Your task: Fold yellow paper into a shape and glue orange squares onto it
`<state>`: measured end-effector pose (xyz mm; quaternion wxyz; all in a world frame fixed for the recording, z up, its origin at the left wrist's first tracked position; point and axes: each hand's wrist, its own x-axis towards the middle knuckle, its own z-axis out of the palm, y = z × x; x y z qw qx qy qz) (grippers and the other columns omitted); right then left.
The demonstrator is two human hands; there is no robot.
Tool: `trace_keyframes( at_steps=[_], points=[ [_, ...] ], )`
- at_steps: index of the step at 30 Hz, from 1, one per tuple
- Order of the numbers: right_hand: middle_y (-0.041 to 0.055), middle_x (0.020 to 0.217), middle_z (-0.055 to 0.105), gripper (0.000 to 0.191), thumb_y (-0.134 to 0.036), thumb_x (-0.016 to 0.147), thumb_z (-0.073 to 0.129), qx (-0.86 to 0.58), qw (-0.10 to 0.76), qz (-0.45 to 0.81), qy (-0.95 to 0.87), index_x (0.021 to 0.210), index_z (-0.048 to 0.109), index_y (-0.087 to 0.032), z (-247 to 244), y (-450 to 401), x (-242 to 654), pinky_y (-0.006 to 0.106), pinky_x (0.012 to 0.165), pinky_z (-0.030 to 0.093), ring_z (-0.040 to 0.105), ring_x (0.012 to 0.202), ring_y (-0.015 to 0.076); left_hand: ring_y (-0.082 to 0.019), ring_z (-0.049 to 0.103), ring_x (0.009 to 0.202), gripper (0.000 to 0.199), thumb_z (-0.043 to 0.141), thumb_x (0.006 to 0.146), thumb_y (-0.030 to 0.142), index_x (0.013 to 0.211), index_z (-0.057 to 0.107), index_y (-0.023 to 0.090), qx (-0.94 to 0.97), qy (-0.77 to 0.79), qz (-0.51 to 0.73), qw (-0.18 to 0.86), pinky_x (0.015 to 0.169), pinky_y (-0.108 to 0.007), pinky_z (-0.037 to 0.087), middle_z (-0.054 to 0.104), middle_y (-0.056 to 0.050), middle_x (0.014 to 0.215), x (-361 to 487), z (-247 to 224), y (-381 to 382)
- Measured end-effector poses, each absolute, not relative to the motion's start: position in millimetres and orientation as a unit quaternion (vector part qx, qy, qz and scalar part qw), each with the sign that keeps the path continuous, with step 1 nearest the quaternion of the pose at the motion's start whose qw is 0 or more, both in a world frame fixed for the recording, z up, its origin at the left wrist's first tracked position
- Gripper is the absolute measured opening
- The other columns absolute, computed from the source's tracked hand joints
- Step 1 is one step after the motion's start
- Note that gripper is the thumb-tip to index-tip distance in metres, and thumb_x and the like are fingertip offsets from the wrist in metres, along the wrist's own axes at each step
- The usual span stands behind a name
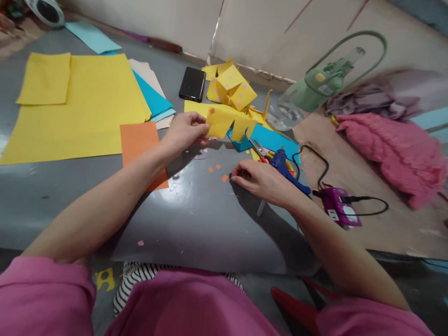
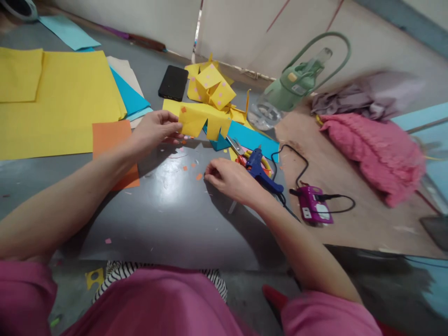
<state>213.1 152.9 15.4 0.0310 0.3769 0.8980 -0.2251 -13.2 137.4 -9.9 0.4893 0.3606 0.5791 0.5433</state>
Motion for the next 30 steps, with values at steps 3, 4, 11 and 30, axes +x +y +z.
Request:
trace_keyframes(
  at_steps=[3, 4, 11, 30],
  points=[
    [0.0000, 0.072, 0.061, 0.012, -0.031, 0.086, 0.060, 0.384, -0.048, -0.279, 0.879, 0.079, 0.059, -0.021, 19.7, 157.7, 209.3, 0.030, 0.062, 0.038, 0.052, 0.064, 0.0146, -0.012, 0.070, 0.067, 0.013, 0.059, 0.089, 0.006, 0.082, 0.056, 0.016, 0.366, 0.574, 0.544, 0.491, 0.059, -0.020, 0.055, 0.065, 0.001, 0.073, -12.5, -9.9, 136.4],
    [-0.0006, 0.072, 0.060, 0.012, -0.032, 0.085, 0.061, 0.381, -0.077, -0.305, 0.869, 0.080, 0.059, -0.022, 20.7, 160.5, 206.5, 0.030, 0.062, 0.039, 0.051, 0.064, 0.0143, -0.012, 0.070, 0.067, 0.013, 0.058, 0.089, 0.006, 0.082, 0.056, 0.017, 0.368, 0.572, 0.545, 0.491, 0.059, -0.020, 0.055, 0.065, 0.001, 0.073, -12.4, -10.6, 136.1],
    [-0.0021, 0.078, 0.059, 0.019, -0.030, 0.078, 0.070, 0.365, -0.234, -0.381, 0.816, 0.090, 0.057, -0.022, 18.4, 184.1, 173.7, 0.030, 0.063, 0.041, 0.051, 0.067, 0.0131, -0.012, 0.071, 0.066, 0.013, 0.058, 0.088, 0.005, 0.083, 0.055, 0.017, 0.376, 0.560, 0.544, 0.499, 0.058, -0.019, 0.054, 0.065, 0.001, 0.074, -13.6, -16.1, 135.9],
    [0.0042, 0.090, 0.068, 0.009, -0.027, 0.097, 0.052, 0.329, -0.233, 0.008, 0.915, 0.103, 0.059, -0.026, 0.9, 200.3, 140.8, 0.037, 0.080, 0.049, 0.064, 0.088, 0.0233, -0.011, 0.066, 0.062, 0.018, 0.059, 0.088, 0.005, 0.077, 0.054, 0.017, 0.354, 0.553, 0.550, 0.516, 0.059, -0.022, 0.057, 0.062, 0.002, 0.063, -9.7, -7.7, 136.5]
  ],
)
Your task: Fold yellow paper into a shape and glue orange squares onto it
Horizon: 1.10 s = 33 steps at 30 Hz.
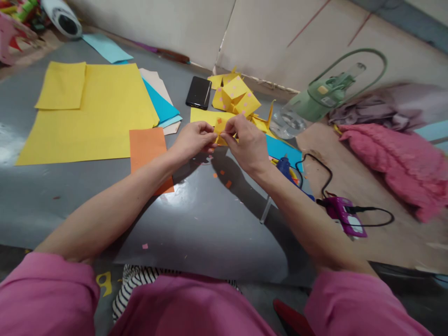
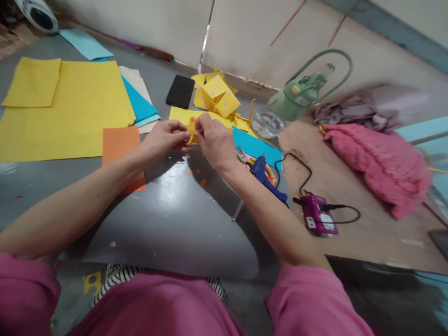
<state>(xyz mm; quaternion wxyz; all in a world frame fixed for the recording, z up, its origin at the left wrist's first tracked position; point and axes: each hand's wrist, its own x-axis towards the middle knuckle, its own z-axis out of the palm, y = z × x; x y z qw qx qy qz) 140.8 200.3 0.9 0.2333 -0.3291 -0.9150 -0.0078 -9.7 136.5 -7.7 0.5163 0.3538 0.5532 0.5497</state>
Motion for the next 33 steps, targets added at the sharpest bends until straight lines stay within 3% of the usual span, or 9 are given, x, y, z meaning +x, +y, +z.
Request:
trace_keyframes(
  at_steps=[9, 20, 25, 33],
  points=[
    [0.0070, 0.091, 0.069, 0.014, -0.030, 0.101, 0.046, -0.336, 0.226, -0.088, -0.910, 0.100, 0.059, -0.024, -4.3, 197.2, 139.8, 0.036, 0.079, 0.046, 0.062, 0.090, 0.0250, -0.011, 0.065, 0.059, 0.017, 0.061, 0.089, 0.008, 0.076, 0.056, 0.018, 0.355, 0.547, 0.551, 0.520, 0.060, -0.022, 0.057, 0.064, 0.002, 0.064, -8.7, -9.6, 135.9],
    [0.0095, 0.110, 0.065, 0.016, -0.030, 0.098, 0.052, -0.361, 0.266, -0.017, -0.893, 0.108, 0.064, -0.025, 1.6, 198.2, 147.4, 0.041, 0.092, 0.049, 0.061, 0.105, 0.0270, -0.011, 0.069, 0.063, 0.018, 0.059, 0.089, 0.004, 0.078, 0.053, 0.017, 0.335, 0.540, 0.562, 0.529, 0.058, -0.020, 0.056, 0.062, 0.004, 0.065, -8.5, -8.8, 137.5],
    [0.0103, 0.109, 0.063, 0.030, -0.028, 0.102, 0.043, -0.332, 0.217, -0.054, -0.917, 0.112, 0.071, -0.027, 4.9, 197.2, 160.3, 0.041, 0.090, 0.047, 0.059, 0.104, 0.0280, -0.011, 0.070, 0.062, 0.016, 0.060, 0.089, 0.005, 0.080, 0.054, 0.017, 0.317, 0.539, 0.566, 0.537, 0.058, -0.021, 0.056, 0.062, 0.004, 0.066, -8.8, -7.4, 136.6],
    [0.0090, 0.110, 0.063, 0.041, -0.017, 0.099, 0.038, -0.281, 0.171, -0.133, -0.935, 0.126, 0.067, -0.030, -4.0, 197.3, 166.3, 0.043, 0.088, 0.046, 0.054, 0.102, 0.0275, -0.009, 0.070, 0.066, 0.011, 0.060, 0.088, 0.006, 0.085, 0.061, 0.017, 0.308, 0.513, 0.569, 0.564, 0.061, -0.019, 0.056, 0.066, 0.001, 0.075, -11.4, -10.6, 134.6]
  ],
)
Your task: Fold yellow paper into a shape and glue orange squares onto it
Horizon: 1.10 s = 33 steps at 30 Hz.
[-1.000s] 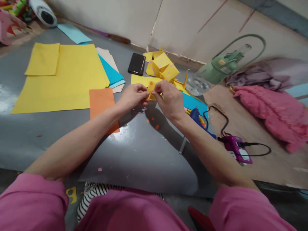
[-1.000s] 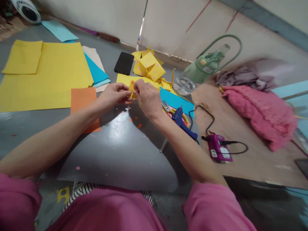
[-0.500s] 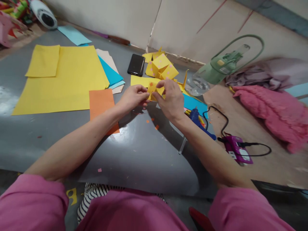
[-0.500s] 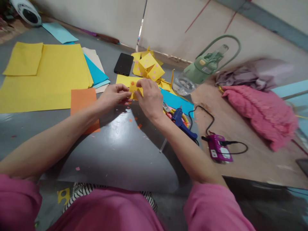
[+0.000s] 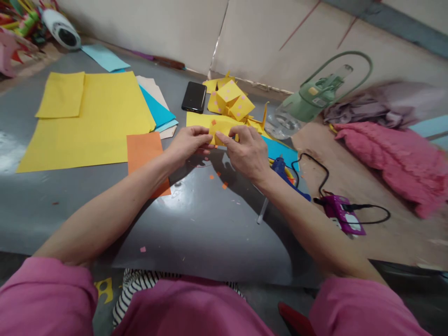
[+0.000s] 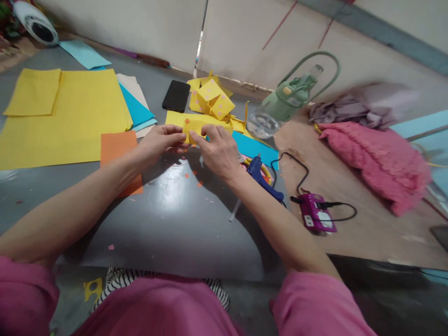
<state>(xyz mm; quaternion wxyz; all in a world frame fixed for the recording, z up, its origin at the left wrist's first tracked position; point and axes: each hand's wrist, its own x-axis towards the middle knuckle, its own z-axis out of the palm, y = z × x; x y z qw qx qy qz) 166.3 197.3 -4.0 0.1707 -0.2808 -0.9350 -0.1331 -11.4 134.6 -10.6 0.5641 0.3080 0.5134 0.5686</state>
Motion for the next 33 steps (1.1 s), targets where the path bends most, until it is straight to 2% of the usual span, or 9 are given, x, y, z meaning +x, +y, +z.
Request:
trace_keyframes(
  at_steps=[15, 20, 24, 26, 30, 33],
  points=[
    [0.0133, 0.112, 0.065, 0.046, -0.020, 0.102, 0.031, -0.317, 0.194, -0.072, -0.926, 0.131, 0.067, -0.023, -16.2, 188.2, 159.3, 0.044, 0.088, 0.048, 0.056, 0.101, 0.0283, -0.009, 0.072, 0.070, 0.011, 0.065, 0.085, 0.004, 0.088, 0.065, 0.015, 0.266, 0.476, 0.568, 0.617, 0.065, -0.019, 0.056, 0.071, 0.000, 0.077, -13.4, -16.8, 138.0],
    [0.0093, 0.108, 0.063, 0.046, -0.016, 0.094, 0.043, -0.323, 0.249, 0.083, -0.909, 0.134, 0.066, -0.024, -16.4, 188.6, 161.1, 0.039, 0.088, 0.049, 0.058, 0.099, 0.0238, -0.008, 0.071, 0.067, 0.011, 0.063, 0.086, 0.003, 0.090, 0.064, 0.014, 0.257, 0.485, 0.569, 0.612, 0.062, -0.017, 0.054, 0.069, 0.001, 0.075, -11.6, -12.6, 137.1],
    [0.0048, 0.101, 0.063, 0.043, -0.022, 0.091, 0.052, -0.334, 0.309, 0.237, -0.859, 0.131, 0.066, -0.022, -12.9, 191.9, 166.1, 0.033, 0.077, 0.049, 0.057, 0.081, 0.0168, -0.009, 0.070, 0.063, 0.013, 0.061, 0.087, 0.001, 0.091, 0.061, 0.014, 0.251, 0.495, 0.570, 0.605, 0.060, -0.018, 0.054, 0.068, 0.002, 0.071, -10.7, -8.9, 136.3],
    [0.0034, 0.098, 0.064, 0.037, -0.027, 0.089, 0.058, -0.340, 0.335, 0.283, -0.832, 0.125, 0.068, -0.021, -10.7, 192.0, 168.0, 0.031, 0.073, 0.048, 0.054, 0.074, 0.0140, -0.008, 0.070, 0.063, 0.012, 0.060, 0.089, 0.001, 0.091, 0.062, 0.013, 0.260, 0.496, 0.565, 0.606, 0.059, -0.018, 0.054, 0.069, 0.001, 0.073, -11.1, -7.8, 135.6],
    [-0.0009, 0.080, 0.062, 0.017, -0.036, 0.085, 0.068, -0.366, 0.360, 0.317, -0.797, 0.090, 0.068, -0.020, -4.5, 189.6, 170.8, 0.028, 0.064, 0.043, 0.049, 0.065, 0.0115, -0.008, 0.070, 0.064, 0.013, 0.059, 0.089, 0.002, 0.092, 0.064, 0.013, 0.277, 0.505, 0.559, 0.596, 0.060, -0.017, 0.054, 0.072, -0.001, 0.079, -12.6, -7.4, 134.7],
    [-0.0028, 0.071, 0.057, 0.019, -0.036, 0.087, 0.065, -0.371, 0.359, 0.300, -0.802, 0.077, 0.060, -0.021, 2.2, 186.9, 173.4, 0.027, 0.063, 0.040, 0.048, 0.063, 0.0113, -0.007, 0.069, 0.064, 0.013, 0.058, 0.089, 0.002, 0.092, 0.064, 0.013, 0.282, 0.522, 0.551, 0.587, 0.062, -0.017, 0.054, 0.072, -0.002, 0.079, -12.6, -7.3, 134.6]
  ],
)
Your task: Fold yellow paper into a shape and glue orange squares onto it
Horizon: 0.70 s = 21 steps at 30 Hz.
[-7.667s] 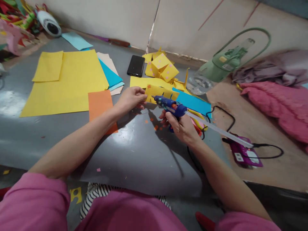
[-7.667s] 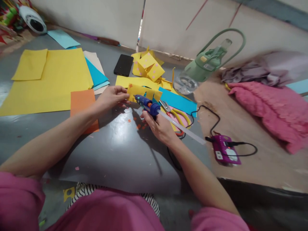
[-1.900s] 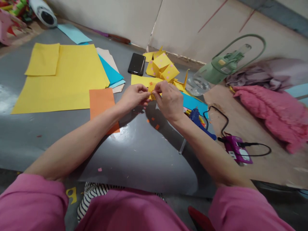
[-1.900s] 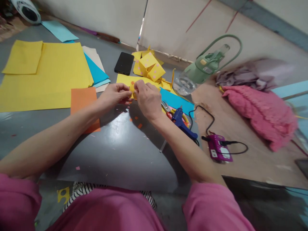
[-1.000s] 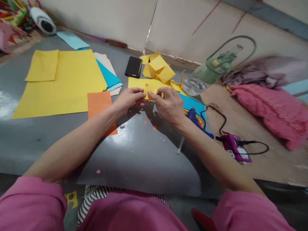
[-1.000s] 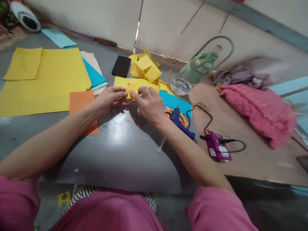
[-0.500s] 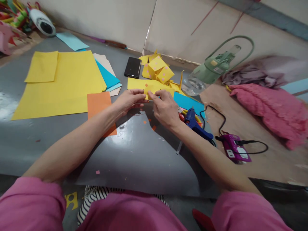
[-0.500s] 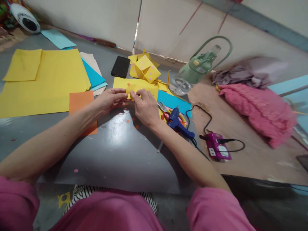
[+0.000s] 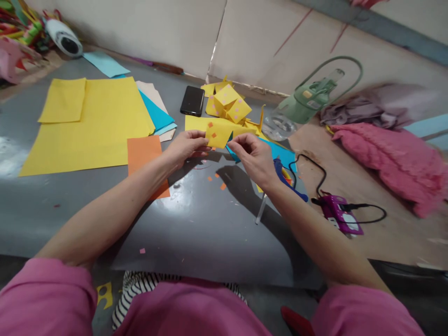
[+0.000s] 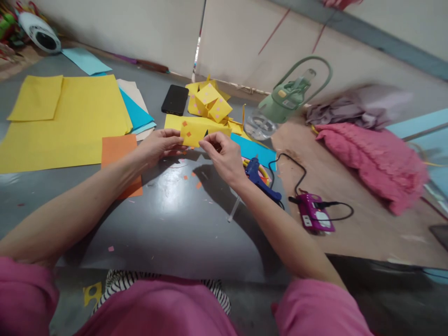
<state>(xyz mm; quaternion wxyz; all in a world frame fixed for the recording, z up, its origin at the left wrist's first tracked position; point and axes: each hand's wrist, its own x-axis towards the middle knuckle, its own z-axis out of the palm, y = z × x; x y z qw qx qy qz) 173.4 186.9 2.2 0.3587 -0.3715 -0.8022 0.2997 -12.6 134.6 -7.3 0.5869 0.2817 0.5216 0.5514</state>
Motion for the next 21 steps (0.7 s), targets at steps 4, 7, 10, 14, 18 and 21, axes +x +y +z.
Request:
trace_keyframes(
  at_steps=[4, 7, 10, 14, 18, 21],
  points=[
    [-0.0034, 0.066, 0.051, 0.024, -0.038, 0.092, 0.059, -0.369, 0.342, 0.253, -0.827, 0.074, 0.055, -0.022, 8.0, 182.9, 178.8, 0.028, 0.062, 0.038, 0.044, 0.061, 0.0116, -0.008, 0.068, 0.062, 0.013, 0.058, 0.089, 0.002, 0.090, 0.060, 0.015, 0.269, 0.537, 0.548, 0.583, 0.061, -0.018, 0.054, 0.070, -0.001, 0.072, -11.6, -6.2, 134.4],
    [-0.0016, 0.069, 0.054, 0.022, -0.037, 0.094, 0.055, -0.370, 0.312, 0.218, -0.847, 0.078, 0.055, -0.022, 7.8, 179.6, 186.8, 0.029, 0.063, 0.039, 0.047, 0.063, 0.0133, -0.009, 0.069, 0.062, 0.014, 0.056, 0.089, 0.003, 0.088, 0.056, 0.016, 0.264, 0.541, 0.550, 0.579, 0.060, -0.018, 0.053, 0.069, 0.000, 0.069, -11.8, -5.9, 134.6],
    [0.0046, 0.083, 0.065, 0.013, -0.033, 0.093, 0.055, -0.366, 0.249, 0.155, -0.883, 0.088, 0.061, -0.022, 8.5, 175.6, 203.3, 0.033, 0.069, 0.045, 0.057, 0.071, 0.0180, -0.010, 0.071, 0.064, 0.016, 0.054, 0.091, 0.002, 0.085, 0.053, 0.017, 0.264, 0.534, 0.554, 0.581, 0.059, -0.018, 0.053, 0.068, 0.000, 0.068, -13.0, -7.4, 135.4],
    [0.0187, 0.109, 0.070, 0.033, -0.025, 0.090, 0.047, -0.404, 0.144, -0.007, -0.903, 0.117, 0.063, -0.017, 16.4, 168.7, 245.2, 0.046, 0.082, 0.050, 0.065, 0.098, 0.0335, -0.011, 0.071, 0.066, 0.017, 0.056, 0.089, 0.000, 0.085, 0.053, 0.016, 0.275, 0.523, 0.553, 0.587, 0.065, -0.021, 0.056, 0.070, -0.002, 0.070, -14.9, -11.4, 136.8],
    [0.0259, 0.108, 0.070, 0.053, -0.031, 0.084, 0.052, -0.447, -0.002, -0.051, -0.893, 0.131, 0.056, -0.008, 19.9, 163.8, 293.4, 0.050, 0.077, 0.051, 0.067, 0.092, 0.0411, -0.010, 0.069, 0.063, 0.016, 0.059, 0.087, -0.001, 0.093, 0.057, 0.014, 0.279, 0.515, 0.542, 0.602, 0.069, -0.024, 0.057, 0.072, -0.004, 0.075, -15.4, -13.7, 137.0],
    [0.0251, 0.107, 0.071, 0.064, -0.034, 0.081, 0.055, -0.477, -0.032, -0.016, -0.878, 0.138, 0.052, -0.005, 14.6, 164.0, 315.2, 0.050, 0.075, 0.053, 0.068, 0.092, 0.0423, -0.009, 0.067, 0.062, 0.020, 0.061, 0.086, -0.002, 0.099, 0.060, 0.013, 0.279, 0.506, 0.542, 0.610, 0.071, -0.024, 0.057, 0.072, -0.003, 0.079, -15.2, -15.4, 136.7]
  ],
)
